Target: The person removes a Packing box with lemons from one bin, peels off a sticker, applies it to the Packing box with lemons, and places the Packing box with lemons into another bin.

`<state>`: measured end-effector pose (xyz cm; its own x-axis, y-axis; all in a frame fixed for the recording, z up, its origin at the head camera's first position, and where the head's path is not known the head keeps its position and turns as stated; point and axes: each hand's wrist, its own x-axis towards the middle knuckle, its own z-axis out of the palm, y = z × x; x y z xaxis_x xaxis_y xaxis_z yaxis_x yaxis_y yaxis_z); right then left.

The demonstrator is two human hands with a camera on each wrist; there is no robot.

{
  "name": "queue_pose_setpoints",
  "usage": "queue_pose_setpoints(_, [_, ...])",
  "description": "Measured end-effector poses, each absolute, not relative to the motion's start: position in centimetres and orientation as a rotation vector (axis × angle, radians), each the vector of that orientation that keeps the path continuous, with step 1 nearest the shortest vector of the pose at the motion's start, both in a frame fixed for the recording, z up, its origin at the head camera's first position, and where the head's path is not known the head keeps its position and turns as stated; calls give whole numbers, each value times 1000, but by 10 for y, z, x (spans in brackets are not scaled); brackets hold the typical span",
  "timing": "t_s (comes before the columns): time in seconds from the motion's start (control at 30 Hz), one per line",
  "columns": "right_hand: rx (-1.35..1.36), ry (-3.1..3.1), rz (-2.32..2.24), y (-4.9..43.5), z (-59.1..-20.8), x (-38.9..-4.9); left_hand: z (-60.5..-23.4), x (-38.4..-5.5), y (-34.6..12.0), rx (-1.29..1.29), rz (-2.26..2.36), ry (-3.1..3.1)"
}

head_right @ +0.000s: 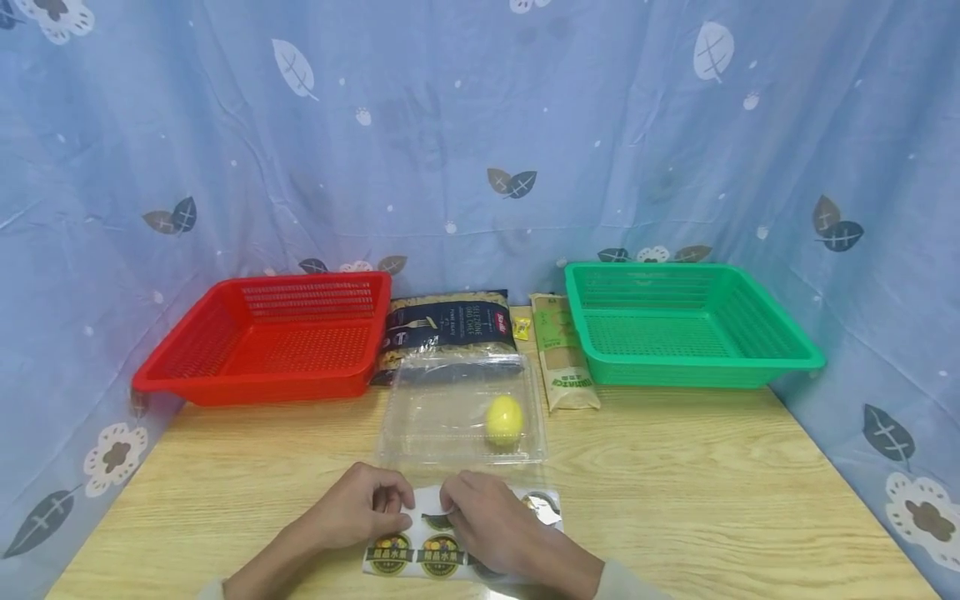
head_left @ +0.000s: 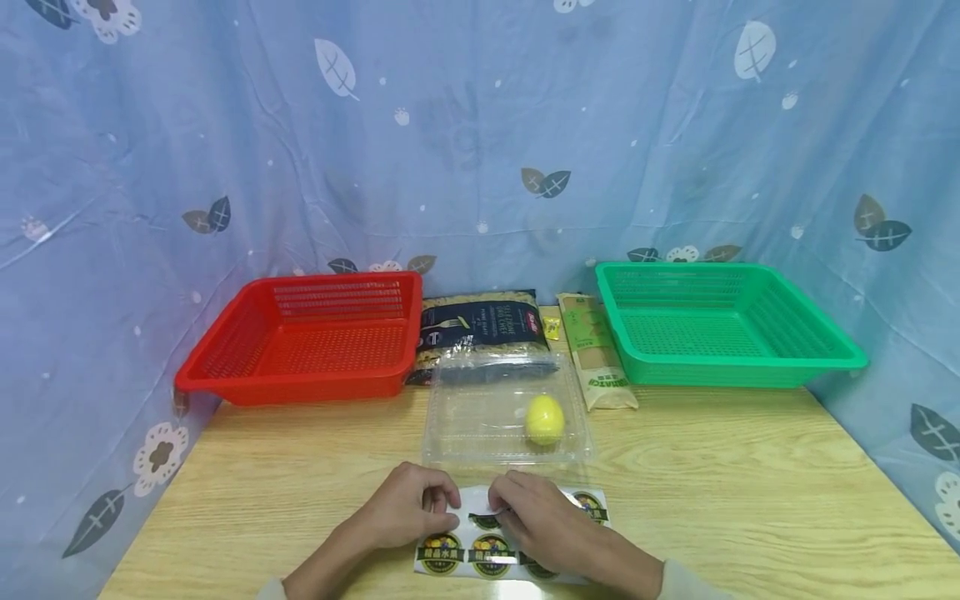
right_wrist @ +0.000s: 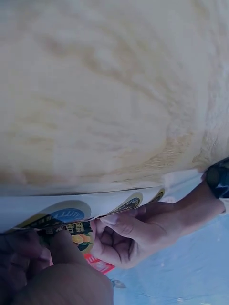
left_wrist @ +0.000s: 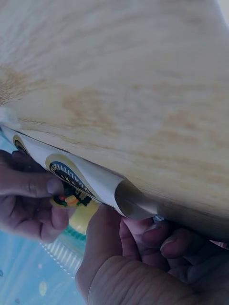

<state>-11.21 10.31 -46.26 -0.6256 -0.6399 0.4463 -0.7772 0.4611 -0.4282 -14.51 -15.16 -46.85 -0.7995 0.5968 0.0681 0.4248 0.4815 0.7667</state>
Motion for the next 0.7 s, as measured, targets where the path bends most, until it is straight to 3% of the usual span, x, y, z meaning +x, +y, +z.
queue_pose_setpoints(0.7, [1412,-2440,1016,104,-442,-103,-465,-138,-149,974,1208,2583])
